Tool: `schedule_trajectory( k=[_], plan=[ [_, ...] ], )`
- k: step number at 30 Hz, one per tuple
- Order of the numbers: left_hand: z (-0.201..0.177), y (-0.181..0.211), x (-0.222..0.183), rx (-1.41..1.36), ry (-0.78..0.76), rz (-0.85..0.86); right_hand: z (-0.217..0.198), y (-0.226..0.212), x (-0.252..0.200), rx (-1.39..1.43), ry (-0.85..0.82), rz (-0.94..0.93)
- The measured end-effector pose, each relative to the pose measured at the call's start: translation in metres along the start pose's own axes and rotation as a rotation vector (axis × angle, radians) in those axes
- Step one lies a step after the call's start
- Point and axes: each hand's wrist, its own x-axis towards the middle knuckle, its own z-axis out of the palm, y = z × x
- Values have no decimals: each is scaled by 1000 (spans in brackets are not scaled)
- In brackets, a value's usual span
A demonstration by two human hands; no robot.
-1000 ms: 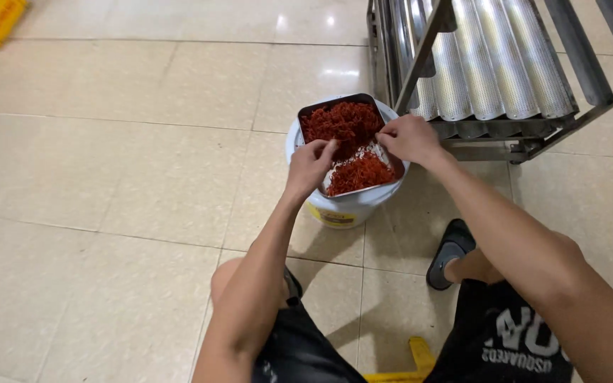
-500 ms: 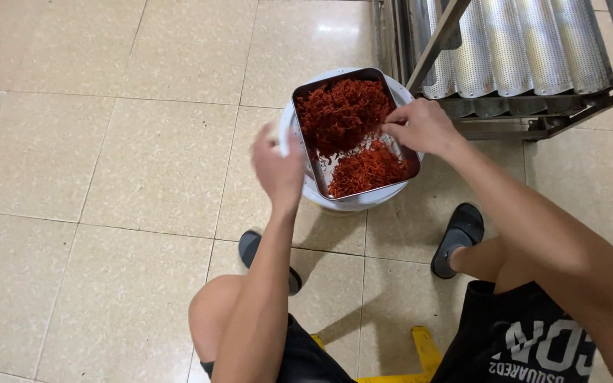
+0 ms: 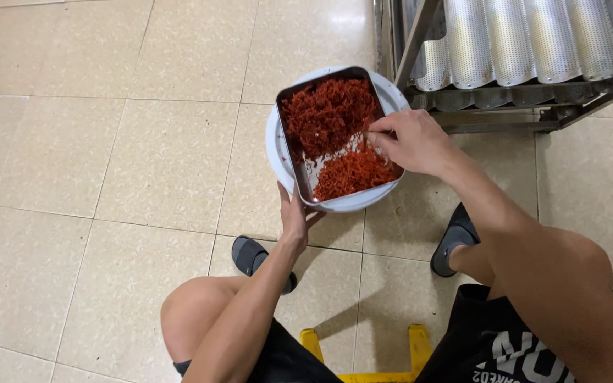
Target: Manually sorting and picking through dried red food ingredients in a metal tray.
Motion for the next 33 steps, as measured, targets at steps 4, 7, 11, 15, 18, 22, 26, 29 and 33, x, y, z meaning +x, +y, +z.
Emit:
schedule_trajectory(
  k=[4,7,11,15,18,22,26,29,33],
  plan=[
    [-3,-1,-38,13,-5,-28,3,12,-3,83,116,-225],
    [-13,3,-58,43,-23,-73,-1,0,-11,152,34,-148],
    [-47,14,-53,207,18,-63,-9,-22,-31,178,-23,-89],
    [-47,74,-49,607,384,354,-7,-29,-51,254,-41,-83],
    [-19,102,-65,627,-95,498,7,-19,-58,184,4,-175],
    [22,94,-77,445,-354,463,16,-23,-64,271,3,-130],
    [40,85,-79,259,-433,380,25,-24,-70,258,-19,-10],
    [46,82,-74,229,-438,433,28,-15,-68,275,47,-164],
    [54,82,-71,208,-409,479,26,-18,-73,378,92,-175]
  ],
)
